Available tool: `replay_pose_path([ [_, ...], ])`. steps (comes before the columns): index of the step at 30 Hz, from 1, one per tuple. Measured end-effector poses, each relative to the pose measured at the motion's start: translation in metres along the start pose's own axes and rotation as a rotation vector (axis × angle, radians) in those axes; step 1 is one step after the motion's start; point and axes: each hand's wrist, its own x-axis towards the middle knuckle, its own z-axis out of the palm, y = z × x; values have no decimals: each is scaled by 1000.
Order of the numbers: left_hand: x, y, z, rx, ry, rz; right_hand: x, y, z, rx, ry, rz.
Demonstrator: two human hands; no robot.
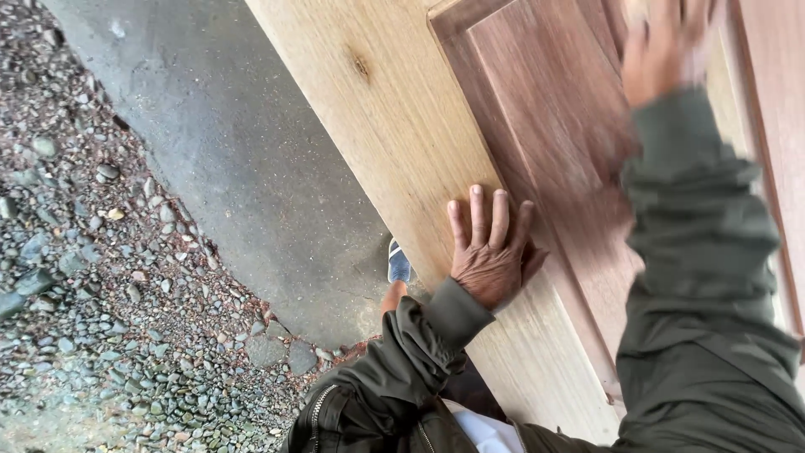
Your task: The person sands the surface of a wooden door lying flat on a workbench using a sanding block. They move the block back and forth across the panels and frame, occasionally repositioning their hands to reach different areas. A dog briefly appears in the background and is petted by the person.
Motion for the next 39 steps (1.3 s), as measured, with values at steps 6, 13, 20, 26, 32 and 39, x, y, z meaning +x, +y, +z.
replay_pose_path([
  [6,2,0,-2,-11,34,-12,16,-56,-64,-136,-29,18],
  [13,0,-2,2,-27,19,-9,66,-95,-58,-14,-97,110],
  [20,2,-6,-1,66,-223,-42,-3,-104,-106,70,-218,289],
  [26,14,2,-22,186,-357,-66,-93,-148,-213,39,-90,134],
  [32,5,5,-12,185,66,80,-201,-174,-275,55,-38,233],
  [39,16,9,-22,272,-539,-130,-89,-148,-208,57,-7,141],
])
